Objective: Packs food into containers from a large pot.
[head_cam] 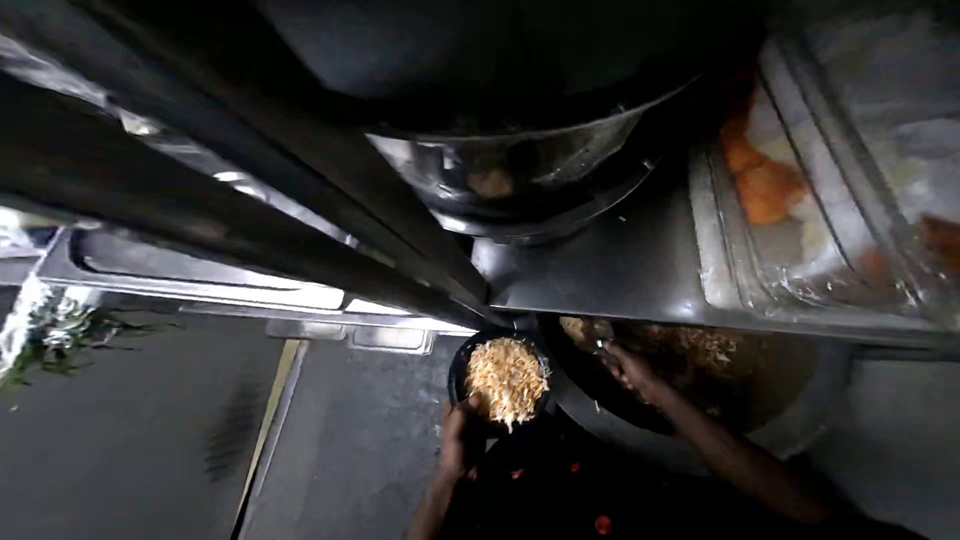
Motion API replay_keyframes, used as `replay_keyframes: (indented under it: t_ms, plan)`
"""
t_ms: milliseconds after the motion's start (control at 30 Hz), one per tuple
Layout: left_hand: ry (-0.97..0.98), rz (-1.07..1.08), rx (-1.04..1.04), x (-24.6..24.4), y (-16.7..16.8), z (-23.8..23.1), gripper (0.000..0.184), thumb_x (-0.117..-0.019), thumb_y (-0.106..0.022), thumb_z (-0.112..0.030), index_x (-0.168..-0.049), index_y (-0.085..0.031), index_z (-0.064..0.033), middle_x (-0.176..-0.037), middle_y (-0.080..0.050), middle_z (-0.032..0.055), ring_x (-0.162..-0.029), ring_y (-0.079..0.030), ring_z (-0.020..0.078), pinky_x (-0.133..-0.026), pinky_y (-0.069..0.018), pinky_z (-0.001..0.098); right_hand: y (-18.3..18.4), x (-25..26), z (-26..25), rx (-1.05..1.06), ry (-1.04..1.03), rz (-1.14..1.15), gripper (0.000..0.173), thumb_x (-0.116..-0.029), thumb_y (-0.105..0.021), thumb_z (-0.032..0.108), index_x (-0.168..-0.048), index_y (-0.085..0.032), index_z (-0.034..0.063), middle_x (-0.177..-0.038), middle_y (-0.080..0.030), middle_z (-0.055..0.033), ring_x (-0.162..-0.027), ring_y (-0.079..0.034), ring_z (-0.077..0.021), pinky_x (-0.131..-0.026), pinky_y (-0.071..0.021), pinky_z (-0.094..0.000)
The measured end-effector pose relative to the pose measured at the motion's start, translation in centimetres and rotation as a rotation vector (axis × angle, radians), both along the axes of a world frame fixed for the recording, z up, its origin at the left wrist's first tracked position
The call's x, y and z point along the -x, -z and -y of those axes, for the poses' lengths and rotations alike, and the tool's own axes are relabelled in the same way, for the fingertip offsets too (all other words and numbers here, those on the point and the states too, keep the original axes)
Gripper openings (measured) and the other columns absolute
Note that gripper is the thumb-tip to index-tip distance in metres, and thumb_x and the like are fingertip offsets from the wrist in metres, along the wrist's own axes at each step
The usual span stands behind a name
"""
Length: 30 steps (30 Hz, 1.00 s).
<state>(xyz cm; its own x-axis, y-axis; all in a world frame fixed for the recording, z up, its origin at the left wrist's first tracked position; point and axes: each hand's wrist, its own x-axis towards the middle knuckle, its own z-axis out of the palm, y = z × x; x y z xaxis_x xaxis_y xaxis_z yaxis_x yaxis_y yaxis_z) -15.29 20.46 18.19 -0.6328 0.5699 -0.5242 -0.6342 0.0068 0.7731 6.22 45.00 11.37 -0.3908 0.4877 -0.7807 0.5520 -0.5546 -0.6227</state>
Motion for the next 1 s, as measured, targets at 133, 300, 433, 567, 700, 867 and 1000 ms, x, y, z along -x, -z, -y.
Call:
replay_keyframes:
  t_ms: [133, 300, 433, 567, 700, 867, 1000]
  plan:
    - [0.176, -0.073, 0.046, 1.1, 0.6, -2.5, 0.085, -0.0785, -0.071, -0.027, -0.150, -0.032, -0.0002, -0.109, -0.068, 0.0150, -0.088, -0.072, 0.0216, -0.074, -0.0629, 0.0415, -9.1, -1.3, 1.9, -0.247, 0.020, 0.045, 0.038, -0.1102, -0.045, 0.034, -0.120, -0.067, 0.0050, -0.073, -0.061, -0.0028, -0.049, -0.044, -0.0064, -0.045, -0.0376, -0.0221]
    - [0.318, 0.029, -0.005, -0.9, 1.6, -5.8, 0.072, -0.0826, -0.065, -0.015, -0.148, -0.038, -0.0027, -0.109, -0.067, 0.0191, -0.087, -0.070, 0.0256, -0.072, -0.0615, 0.0441, -14.1, -0.2, 6.6, -0.489, -0.058, 0.238, 0.037, -0.1087, -0.048, 0.035, -0.100, -0.069, 0.0048, -0.070, -0.060, -0.0053, -0.058, -0.055, -0.0156, -0.059, -0.0493, -0.0360]
    - [0.406, 0.107, -0.104, -2.2, 1.2, -9.5, 0.074, -0.0882, -0.063, -0.009, -0.155, -0.031, -0.0086, -0.122, -0.063, 0.0211, -0.096, -0.069, 0.0276, -0.078, -0.0605, 0.0454, -14.6, -1.0, 8.4, -0.767, 0.055, 0.542, 0.039, -0.1078, -0.049, 0.038, -0.110, -0.071, 0.0062, -0.089, -0.072, -0.0155, -0.085, -0.070, -0.0332, -0.082, -0.0549, -0.0585]
    - [0.494, 0.170, -0.198, -3.1, 3.4, -13.1, 0.059, -0.0926, -0.055, -0.012, -0.147, -0.036, -0.0037, -0.111, -0.065, 0.0177, -0.089, -0.068, 0.0238, -0.074, -0.0601, 0.0427, -11.4, -3.4, 8.8, -0.710, 0.511, 0.499, 0.039, -0.1095, -0.047, 0.032, -0.117, -0.067, -0.0013, -0.087, -0.069, -0.0161, -0.079, -0.067, -0.0291, -0.078, -0.0552, -0.0508]
    - [0.550, 0.390, -0.300, -4.6, 3.2, -12.5, 0.065, -0.0887, -0.061, -0.024, -0.145, -0.035, -0.0055, -0.114, -0.065, 0.0181, -0.096, -0.069, 0.0268, -0.078, -0.0608, 0.0465, -9.5, -6.4, 8.8, -0.405, 0.611, 0.485, 0.036, -0.1065, -0.052, 0.021, -0.137, -0.058, 0.0023, -0.113, -0.068, -0.0211, -0.090, -0.067, -0.0302, -0.080, -0.0558, -0.0473]
    - [0.630, 0.376, -0.298, -6.7, 1.3, -10.2, 0.067, -0.0848, -0.060, -0.026, -0.143, -0.035, -0.0042, -0.110, -0.066, 0.0168, -0.093, -0.070, 0.0242, -0.077, -0.0618, 0.0439, -9.9, -7.0, 9.0, -0.289, 0.576, 0.398, 0.048, -0.1032, -0.057, 0.013, -0.149, -0.045, 0.0088, -0.122, -0.063, -0.0206, -0.098, -0.064, -0.0282, -0.082, -0.0547, -0.0435]
    - [0.668, 0.302, -0.169, -7.9, -0.7, -7.8, 0.053, -0.0997, -0.049, -0.024, -0.148, -0.035, -0.0077, -0.118, -0.064, 0.0229, -0.099, -0.068, 0.0333, -0.079, -0.0601, 0.0513, -12.2, -6.5, 12.2, -0.716, 0.628, 0.311, 0.058, -0.1087, -0.045, 0.043, -0.153, -0.043, 0.0057, -0.152, -0.048, -0.0230, -0.139, -0.048, -0.0397, -0.113, -0.0388, -0.0614]
